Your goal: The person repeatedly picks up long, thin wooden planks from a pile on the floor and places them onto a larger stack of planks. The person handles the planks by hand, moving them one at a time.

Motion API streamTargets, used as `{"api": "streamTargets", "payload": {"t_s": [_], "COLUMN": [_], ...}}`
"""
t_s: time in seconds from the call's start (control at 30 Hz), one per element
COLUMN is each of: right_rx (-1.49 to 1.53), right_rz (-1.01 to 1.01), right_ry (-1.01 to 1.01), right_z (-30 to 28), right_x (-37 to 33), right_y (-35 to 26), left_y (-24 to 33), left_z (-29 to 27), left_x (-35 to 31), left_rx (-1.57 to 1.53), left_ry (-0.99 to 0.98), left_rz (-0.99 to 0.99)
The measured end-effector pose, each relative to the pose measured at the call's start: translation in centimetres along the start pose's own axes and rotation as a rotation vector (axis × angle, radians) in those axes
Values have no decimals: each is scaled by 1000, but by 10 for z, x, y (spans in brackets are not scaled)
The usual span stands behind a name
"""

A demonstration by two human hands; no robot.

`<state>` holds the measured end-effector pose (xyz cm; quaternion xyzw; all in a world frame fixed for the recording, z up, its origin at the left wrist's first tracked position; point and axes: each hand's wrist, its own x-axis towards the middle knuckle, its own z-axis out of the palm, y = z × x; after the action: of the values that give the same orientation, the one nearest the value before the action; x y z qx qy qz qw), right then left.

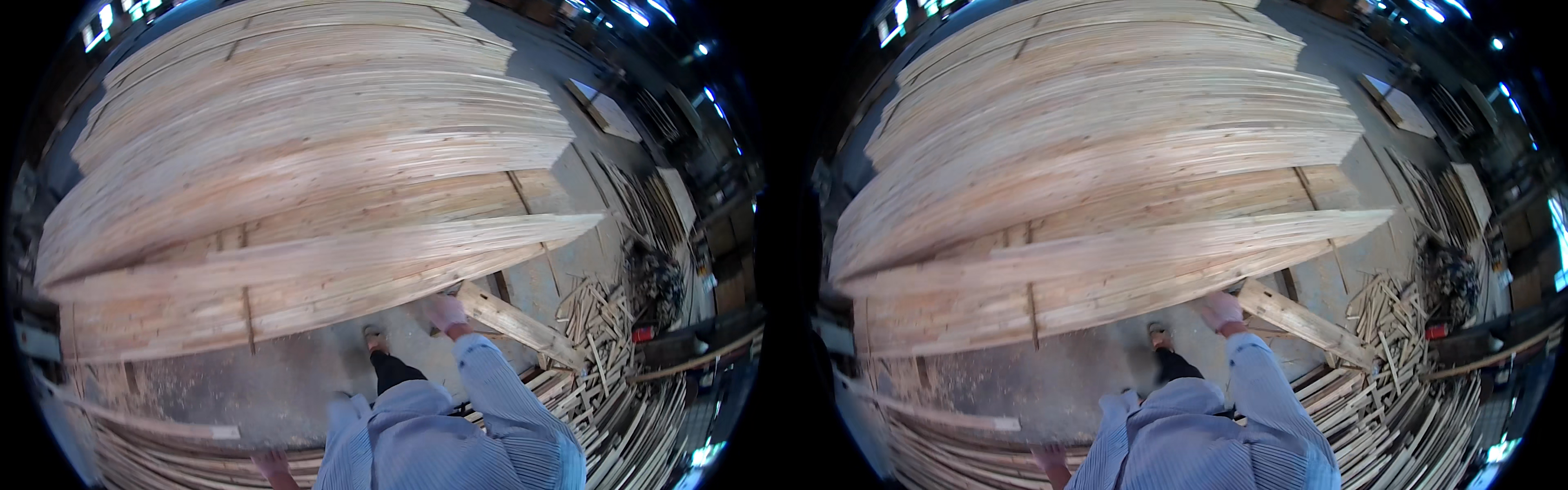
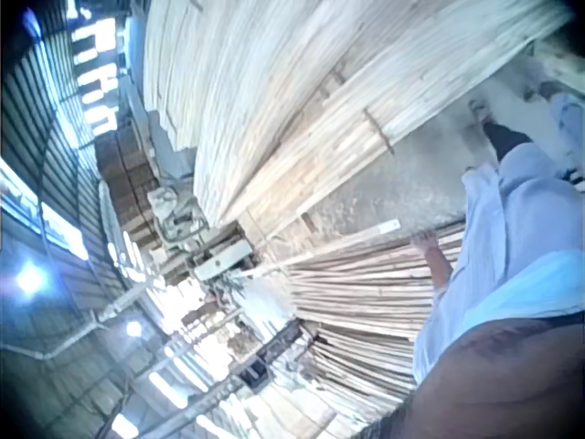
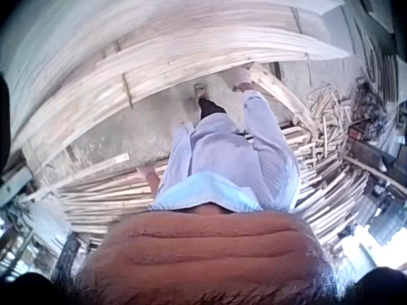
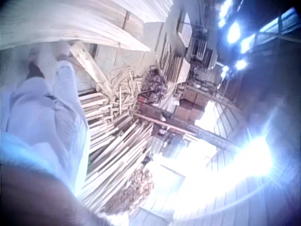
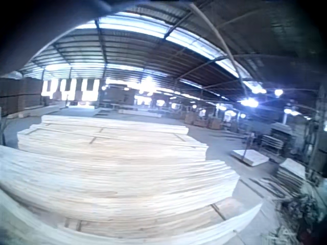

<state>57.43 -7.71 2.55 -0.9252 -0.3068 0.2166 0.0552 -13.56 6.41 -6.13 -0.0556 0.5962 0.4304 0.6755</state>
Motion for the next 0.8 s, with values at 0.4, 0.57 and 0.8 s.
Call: {"api": "streamTargets", "payload": {"t_s": [0.4, 0.57, 0.8], "right_rx": [-450, -448, -324], "right_rz": [-279, -341, -464], "right_ry": [115, 107, 222], "right_z": [-60, -65, -91], "right_x": [235, 229, 137], "right_y": [-122, -115, -100], "left_y": [-87, -76, -54], "left_z": [121, 155, 221], "left_x": [-50, -31, 36], "left_rx": [266, 286, 359], "left_ry": [-85, -213, -468], "left_rz": [-426, -478, -337]}}
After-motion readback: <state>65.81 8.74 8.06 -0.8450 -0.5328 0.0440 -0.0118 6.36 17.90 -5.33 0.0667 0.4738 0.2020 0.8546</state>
